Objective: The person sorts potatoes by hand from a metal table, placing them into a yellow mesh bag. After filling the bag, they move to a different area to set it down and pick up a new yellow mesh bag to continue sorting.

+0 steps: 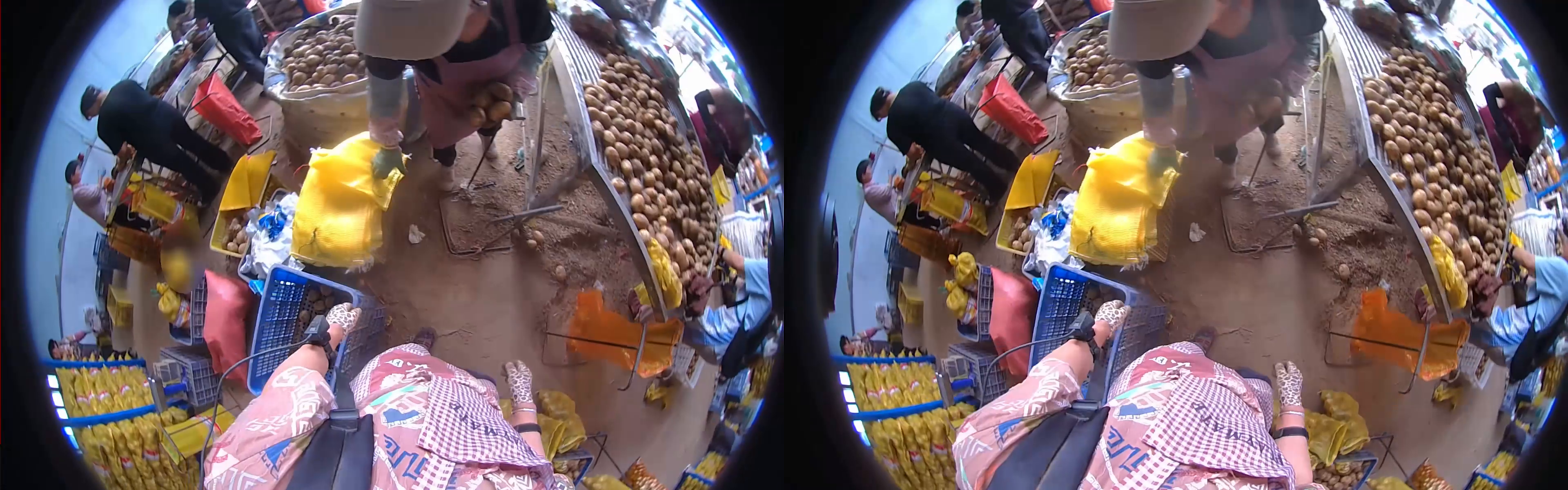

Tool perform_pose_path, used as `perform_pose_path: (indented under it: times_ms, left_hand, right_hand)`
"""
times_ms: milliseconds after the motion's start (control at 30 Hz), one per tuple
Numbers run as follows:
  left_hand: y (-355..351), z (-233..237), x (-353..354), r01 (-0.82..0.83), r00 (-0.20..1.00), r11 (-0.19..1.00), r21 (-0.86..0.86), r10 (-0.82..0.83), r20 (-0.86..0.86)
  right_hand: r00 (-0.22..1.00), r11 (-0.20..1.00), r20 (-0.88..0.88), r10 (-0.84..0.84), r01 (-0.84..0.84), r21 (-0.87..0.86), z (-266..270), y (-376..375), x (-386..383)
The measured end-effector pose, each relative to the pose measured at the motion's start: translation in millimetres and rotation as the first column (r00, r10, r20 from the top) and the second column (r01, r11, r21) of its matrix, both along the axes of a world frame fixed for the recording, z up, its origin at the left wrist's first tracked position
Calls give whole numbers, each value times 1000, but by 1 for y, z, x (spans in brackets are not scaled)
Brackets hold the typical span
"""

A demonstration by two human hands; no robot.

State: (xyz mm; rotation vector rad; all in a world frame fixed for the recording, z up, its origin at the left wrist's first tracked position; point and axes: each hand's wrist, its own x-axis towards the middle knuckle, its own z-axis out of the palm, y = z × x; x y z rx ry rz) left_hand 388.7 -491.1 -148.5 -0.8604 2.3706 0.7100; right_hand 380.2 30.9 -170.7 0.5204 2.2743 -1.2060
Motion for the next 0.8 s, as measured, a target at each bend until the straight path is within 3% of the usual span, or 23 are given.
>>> perform_pose_path:
  times_ms: [67,100,133,200,267,300,367,500,533,600,633,733,800]
  left_hand:
    - [0,15,-9,-221,973,973,62,225,-61]
    - [-10,-15,-11,-235,963,970,56,240,-125]
    - [-13,-15,-22,-246,949,968,46,251,-190]
    - [-11,-16,-50,-257,948,966,21,256,-189]
    - [-16,-6,-81,-198,927,970,143,232,-293]
    - [-18,8,-98,-220,918,965,144,255,-305]
    - [-25,35,-128,-352,891,930,106,368,-267]
    - [-72,-22,-165,-418,842,906,62,412,-347]
    - [-82,-43,-174,-429,838,900,80,430,-336]
    - [-106,-68,-197,-624,515,574,530,812,-274]
    - [-125,-89,-208,-611,474,515,602,847,-243]
    - [-165,-122,-243,-596,540,590,544,796,-271]
    - [-176,-141,-256,-618,504,543,568,829,-243]
  right_hand:
    - [999,999,-33,42,-43,-26,-6,1,-25]
    - [1000,998,8,11,-11,-56,13,-9,-37]
    - [999,996,49,-22,26,-87,24,-16,-49]
    - [997,997,23,68,-67,-46,18,-14,-57]
    - [953,947,22,302,-302,109,27,-18,-79]
    - [940,933,-47,339,-329,145,46,-31,-91]
    - [909,898,-21,417,-408,167,47,-39,-115]
    - [817,807,-2,576,-568,163,80,-82,-174]
    - [810,796,12,586,-579,178,88,-91,-185]
    - [858,857,-22,514,-513,51,104,-123,-211]
    - [878,878,-16,479,-478,17,96,-129,-218]
    - [885,884,12,466,-465,-43,119,-173,-234]
    - [923,937,180,341,-318,-143,113,-195,-240]
